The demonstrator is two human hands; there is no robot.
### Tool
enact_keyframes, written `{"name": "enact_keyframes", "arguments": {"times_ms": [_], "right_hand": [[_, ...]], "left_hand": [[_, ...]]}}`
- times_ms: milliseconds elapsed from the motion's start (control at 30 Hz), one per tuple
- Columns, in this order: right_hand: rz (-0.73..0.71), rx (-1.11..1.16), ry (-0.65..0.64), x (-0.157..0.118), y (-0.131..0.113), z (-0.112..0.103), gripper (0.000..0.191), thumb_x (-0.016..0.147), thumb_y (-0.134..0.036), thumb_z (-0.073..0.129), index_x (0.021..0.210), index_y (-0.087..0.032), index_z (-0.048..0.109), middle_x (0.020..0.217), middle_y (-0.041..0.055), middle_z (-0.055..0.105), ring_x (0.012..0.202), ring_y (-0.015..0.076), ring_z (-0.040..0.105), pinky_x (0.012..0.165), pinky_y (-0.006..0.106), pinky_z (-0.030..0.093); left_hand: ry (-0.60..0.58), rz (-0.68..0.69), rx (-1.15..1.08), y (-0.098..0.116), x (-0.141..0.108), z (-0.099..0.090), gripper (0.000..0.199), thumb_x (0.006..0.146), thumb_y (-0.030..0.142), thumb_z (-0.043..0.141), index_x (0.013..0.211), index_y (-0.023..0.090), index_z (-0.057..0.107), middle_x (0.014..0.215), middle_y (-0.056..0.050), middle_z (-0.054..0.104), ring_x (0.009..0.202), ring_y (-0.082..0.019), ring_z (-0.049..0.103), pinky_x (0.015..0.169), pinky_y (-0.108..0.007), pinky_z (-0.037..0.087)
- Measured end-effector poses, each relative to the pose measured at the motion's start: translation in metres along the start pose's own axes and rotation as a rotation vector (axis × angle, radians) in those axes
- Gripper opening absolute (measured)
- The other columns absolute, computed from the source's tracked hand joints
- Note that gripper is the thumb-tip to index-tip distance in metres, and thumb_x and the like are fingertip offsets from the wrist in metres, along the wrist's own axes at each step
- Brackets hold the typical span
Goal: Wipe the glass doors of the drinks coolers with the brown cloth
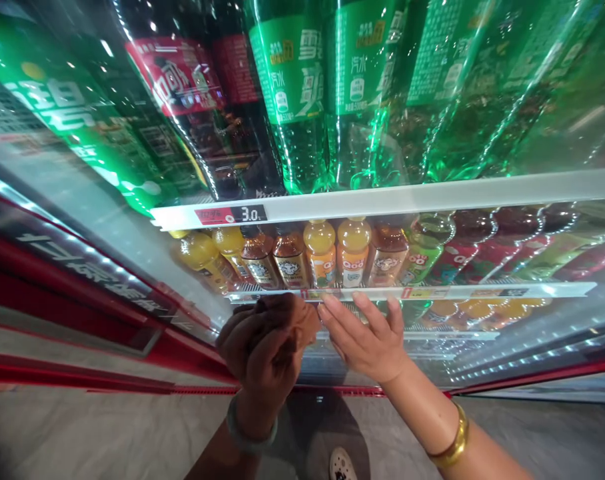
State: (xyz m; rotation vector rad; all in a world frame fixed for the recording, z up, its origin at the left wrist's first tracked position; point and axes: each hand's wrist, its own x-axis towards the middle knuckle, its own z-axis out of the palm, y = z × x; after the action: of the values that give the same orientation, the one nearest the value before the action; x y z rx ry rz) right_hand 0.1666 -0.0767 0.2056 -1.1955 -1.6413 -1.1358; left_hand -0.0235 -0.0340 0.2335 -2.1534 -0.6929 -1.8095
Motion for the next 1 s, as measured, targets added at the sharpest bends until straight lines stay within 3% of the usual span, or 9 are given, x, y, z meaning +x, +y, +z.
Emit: {"name": "enact_keyframes", "arguments": {"times_ms": [167, 433, 800, 1000], "right_hand": [[-0.011, 0.013, 0.005, 0.001, 0.000, 0.000, 0.051, 0.097, -0.027, 0.062, 0.148, -0.030, 0.057, 0.151, -0.0042, 0.061, 0.162, 0.0185, 0.026, 0.138, 0.046, 0.012], [-0.003, 0.006, 0.006, 0.001, 0.000, 0.000, 0.050, 0.095, -0.025, 0.062, 0.145, -0.032, 0.059, 0.141, -0.0032, 0.069, 0.162, 0.0174, 0.026, 0.138, 0.046, 0.013], [-0.020, 0.002, 0.015, 0.002, 0.000, 0.001, 0.039, 0.098, -0.025, 0.056, 0.134, -0.029, 0.068, 0.133, -0.0018, 0.074, 0.161, 0.0182, 0.028, 0.138, 0.047, 0.013], [-0.030, 0.024, 0.020, 0.001, 0.000, 0.001, 0.032, 0.094, -0.020, 0.060, 0.123, -0.028, 0.073, 0.138, -0.0034, 0.071, 0.162, 0.0198, 0.027, 0.138, 0.047, 0.012]], "left_hand": [[-0.038, -0.002, -0.033, 0.008, -0.011, 0.006, 0.035, 0.077, -0.002, 0.075, 0.097, 0.025, 0.066, 0.106, -0.003, 0.061, 0.108, -0.019, 0.061, 0.103, -0.040, 0.053], [-0.045, 0.002, -0.011, 0.008, -0.014, 0.004, 0.033, 0.077, 0.001, 0.079, 0.096, 0.025, 0.068, 0.106, -0.005, 0.061, 0.104, -0.022, 0.063, 0.093, -0.038, 0.057], [0.016, -0.021, 0.007, 0.009, -0.040, 0.019, 0.035, 0.075, 0.007, 0.084, 0.097, 0.028, 0.068, 0.106, -0.002, 0.064, 0.104, -0.019, 0.063, 0.097, -0.038, 0.057], [0.019, -0.017, 0.001, 0.010, -0.037, 0.019, 0.034, 0.076, 0.004, 0.081, 0.098, 0.026, 0.067, 0.106, -0.003, 0.064, 0.106, -0.020, 0.063, 0.097, -0.039, 0.056]]}}
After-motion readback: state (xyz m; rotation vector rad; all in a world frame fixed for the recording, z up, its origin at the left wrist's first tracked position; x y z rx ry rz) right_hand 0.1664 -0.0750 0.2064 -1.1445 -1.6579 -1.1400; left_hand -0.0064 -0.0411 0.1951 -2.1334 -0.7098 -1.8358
